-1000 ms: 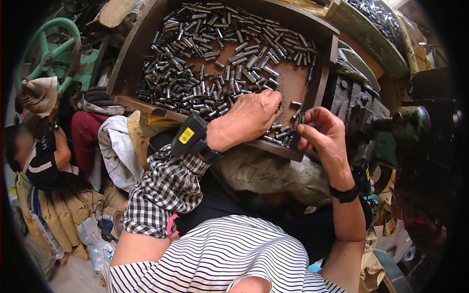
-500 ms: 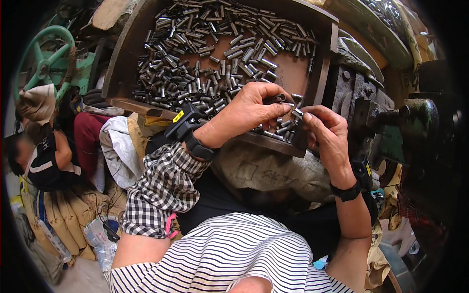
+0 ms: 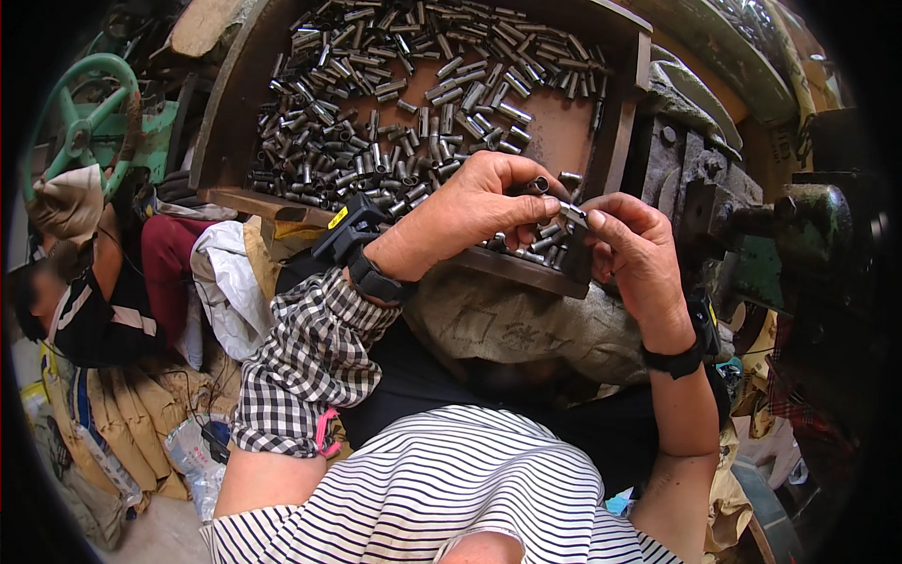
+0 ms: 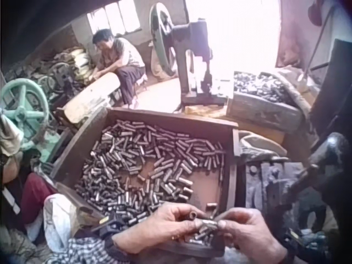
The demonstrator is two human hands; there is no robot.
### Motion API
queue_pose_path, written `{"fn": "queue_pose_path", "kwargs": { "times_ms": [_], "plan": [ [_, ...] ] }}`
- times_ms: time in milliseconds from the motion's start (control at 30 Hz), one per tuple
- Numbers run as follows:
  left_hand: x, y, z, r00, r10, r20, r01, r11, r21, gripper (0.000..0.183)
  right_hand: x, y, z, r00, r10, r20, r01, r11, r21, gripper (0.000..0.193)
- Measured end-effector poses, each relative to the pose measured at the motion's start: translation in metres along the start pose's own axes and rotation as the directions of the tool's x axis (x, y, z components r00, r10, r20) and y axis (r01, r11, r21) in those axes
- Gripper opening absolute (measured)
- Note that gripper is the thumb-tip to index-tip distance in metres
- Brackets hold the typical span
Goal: Inspecting and inserting small metal components into a press machine.
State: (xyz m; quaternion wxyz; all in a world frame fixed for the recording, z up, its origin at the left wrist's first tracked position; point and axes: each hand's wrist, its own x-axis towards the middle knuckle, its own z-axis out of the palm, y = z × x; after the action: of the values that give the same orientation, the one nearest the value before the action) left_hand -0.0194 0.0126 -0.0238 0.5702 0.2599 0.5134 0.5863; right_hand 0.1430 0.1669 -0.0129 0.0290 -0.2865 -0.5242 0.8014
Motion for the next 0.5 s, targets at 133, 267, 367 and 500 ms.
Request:
{"fn": "queue_pose_path", "kwargs": {
  "times_ms": [133, 267, 367, 500],
  "plan": [
    [-0.001, 0.001, 0.000, 0.998, -0.059, 0.011, 0.058, 0.998, 0.016, 0.024, -0.001, 0.003, 0.001, 0.996, -0.086, -0.010, 0.085, 0.996, -0.023, 0.012],
    [-0.004, 0.003, 0.008, 0.999, -0.008, 0.032, 0.004, 0.993, 0.115, 0.025, 0.000, 0.000, 0.003, 1.000, -0.025, 0.007, 0.024, 0.997, 0.067, 0.012],
    [-0.005, 0.001, 0.021, 0.955, 0.260, 0.145, -0.296, 0.790, 0.536, 0.026, 0.001, -0.006, 0.002, 0.992, 0.095, 0.079, -0.109, 0.975, 0.192, 0.012],
    [-0.008, 0.001, 0.021, 0.998, 0.050, 0.047, -0.056, 0.990, 0.133, 0.020, -0.001, -0.006, 0.000, 0.998, 0.006, 0.059, -0.013, 0.994, 0.106, 0.013]
  ]
}}
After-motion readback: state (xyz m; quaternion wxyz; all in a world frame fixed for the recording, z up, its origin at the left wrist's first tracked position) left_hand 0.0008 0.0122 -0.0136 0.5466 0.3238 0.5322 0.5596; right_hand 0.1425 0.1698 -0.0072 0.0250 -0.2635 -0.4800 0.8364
